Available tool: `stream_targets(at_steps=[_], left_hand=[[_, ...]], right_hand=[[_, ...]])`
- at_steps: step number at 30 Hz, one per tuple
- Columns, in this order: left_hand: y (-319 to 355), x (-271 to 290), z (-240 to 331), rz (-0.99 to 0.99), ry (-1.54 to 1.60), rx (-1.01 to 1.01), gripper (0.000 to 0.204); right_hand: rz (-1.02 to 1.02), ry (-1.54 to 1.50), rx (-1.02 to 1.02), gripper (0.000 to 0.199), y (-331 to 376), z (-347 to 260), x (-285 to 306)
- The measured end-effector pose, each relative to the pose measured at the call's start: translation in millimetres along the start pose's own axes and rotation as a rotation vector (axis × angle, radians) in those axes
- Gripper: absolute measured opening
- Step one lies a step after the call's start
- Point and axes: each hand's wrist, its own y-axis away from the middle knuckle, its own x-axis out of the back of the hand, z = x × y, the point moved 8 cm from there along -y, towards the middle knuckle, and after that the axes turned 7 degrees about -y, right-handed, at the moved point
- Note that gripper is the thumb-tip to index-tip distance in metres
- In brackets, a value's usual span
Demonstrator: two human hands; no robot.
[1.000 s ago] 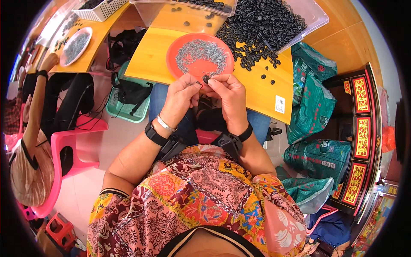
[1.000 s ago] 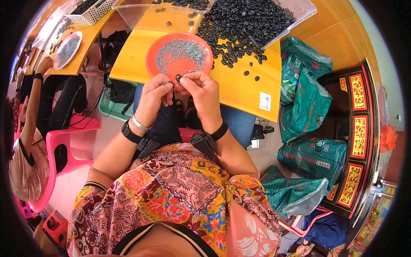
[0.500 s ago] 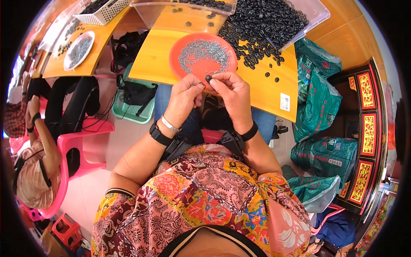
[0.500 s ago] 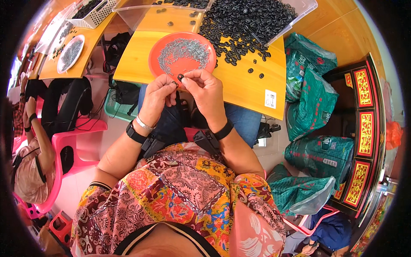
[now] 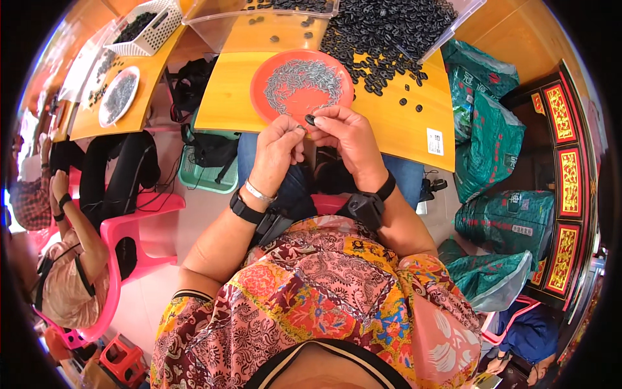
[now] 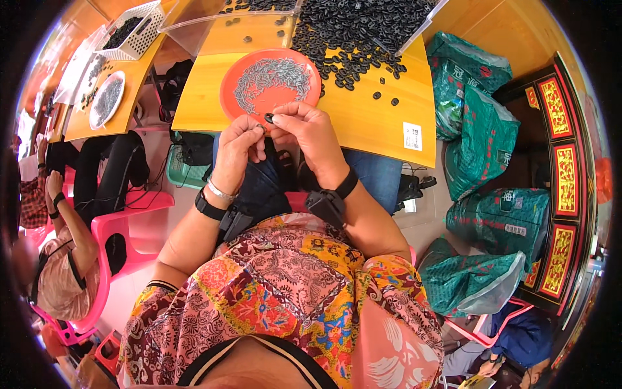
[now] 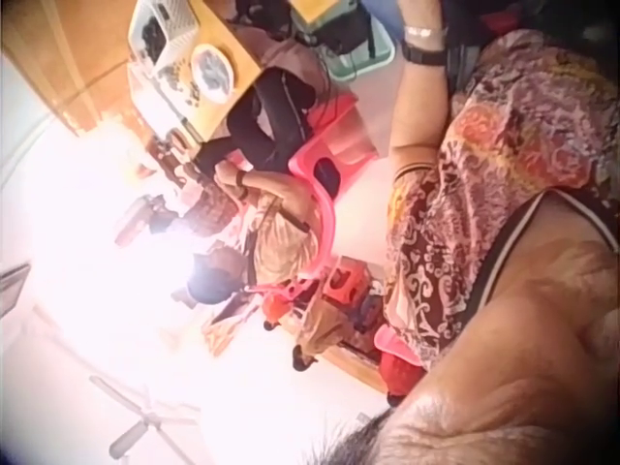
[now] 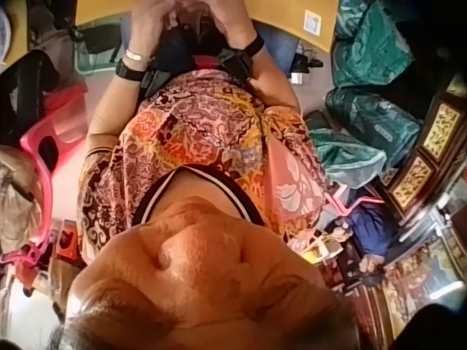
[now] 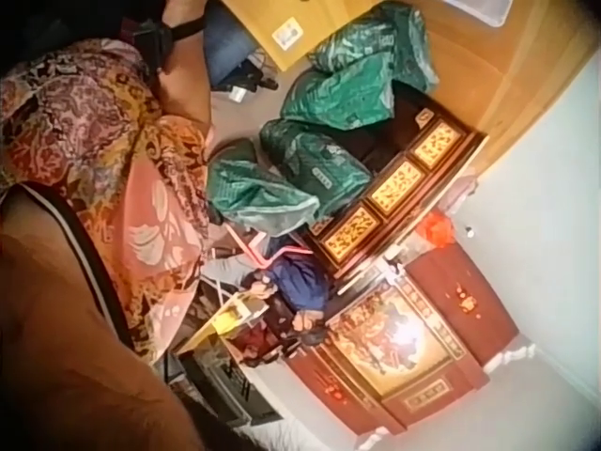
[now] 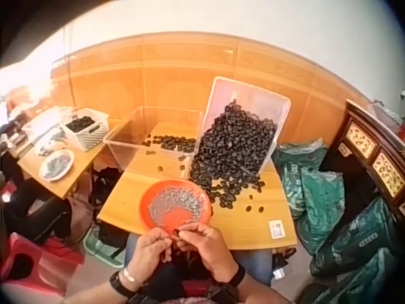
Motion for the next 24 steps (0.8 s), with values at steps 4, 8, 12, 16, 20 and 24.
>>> stream_targets(at_steps=[4,8,12,16,20,24], left_hand=[[1,0,5,0.025,-0.001,-0.023,0.012],[1,1,4,0.026,0.018,-0.020,0.012],[1,0,3,0.020,0.019,-0.017,0.012],[0,1,3,0.017,0.010,-0.017,0.011],[0,1,2,0.011,0.025,-0.013,0.011],[0,0,2,0.001,0.017,-0.015,0.011]], right_hand=[[-0.036,-0.157,-0.108,0.013,-1,8,0],[-0.048,-0.204,-0.129,0.013,-1,9,-1],[-0.034,-0.212,-0.132,0.013,-1,10,-2],[-0.032,-0.168,-0.114,0.012,-1,10,-1],[-0.045,-0.095,-0.062,0.015,1,3,-6],[-0.087,0.117,0.104,0.018,5,-12,-14]])
